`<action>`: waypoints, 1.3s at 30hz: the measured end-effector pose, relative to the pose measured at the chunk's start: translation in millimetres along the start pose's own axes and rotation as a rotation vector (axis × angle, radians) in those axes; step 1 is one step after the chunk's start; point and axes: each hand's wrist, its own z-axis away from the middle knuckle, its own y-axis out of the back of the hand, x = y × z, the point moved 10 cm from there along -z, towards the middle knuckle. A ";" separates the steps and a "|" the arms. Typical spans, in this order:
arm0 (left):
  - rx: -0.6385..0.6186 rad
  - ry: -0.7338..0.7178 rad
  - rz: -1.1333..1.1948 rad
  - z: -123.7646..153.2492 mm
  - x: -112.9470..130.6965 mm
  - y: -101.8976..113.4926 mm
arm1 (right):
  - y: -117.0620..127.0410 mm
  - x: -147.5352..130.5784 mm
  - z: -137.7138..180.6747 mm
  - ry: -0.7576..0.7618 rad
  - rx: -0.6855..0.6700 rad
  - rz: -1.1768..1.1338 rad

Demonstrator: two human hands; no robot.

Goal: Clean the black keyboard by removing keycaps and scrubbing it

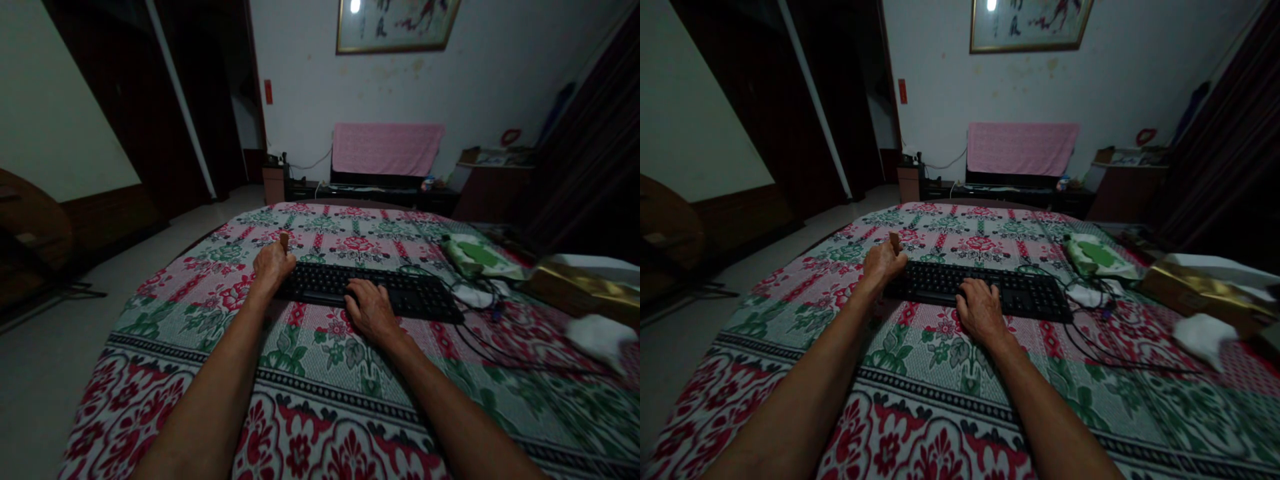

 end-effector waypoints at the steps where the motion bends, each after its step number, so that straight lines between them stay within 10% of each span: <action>1: 0.014 0.000 -0.018 1.2 0.6 2.8 | 0.1 0.0 0.0 0.001 0.000 -0.001; 16: -0.244 -0.091 0.585 1.0 34.9 -50.5 | 1.2 0.6 -0.4 0.000 -0.003 -0.002; 39: -0.073 -0.024 -0.006 0.3 6.0 3.1 | -0.1 2.2 -1.5 -0.005 -0.009 0.010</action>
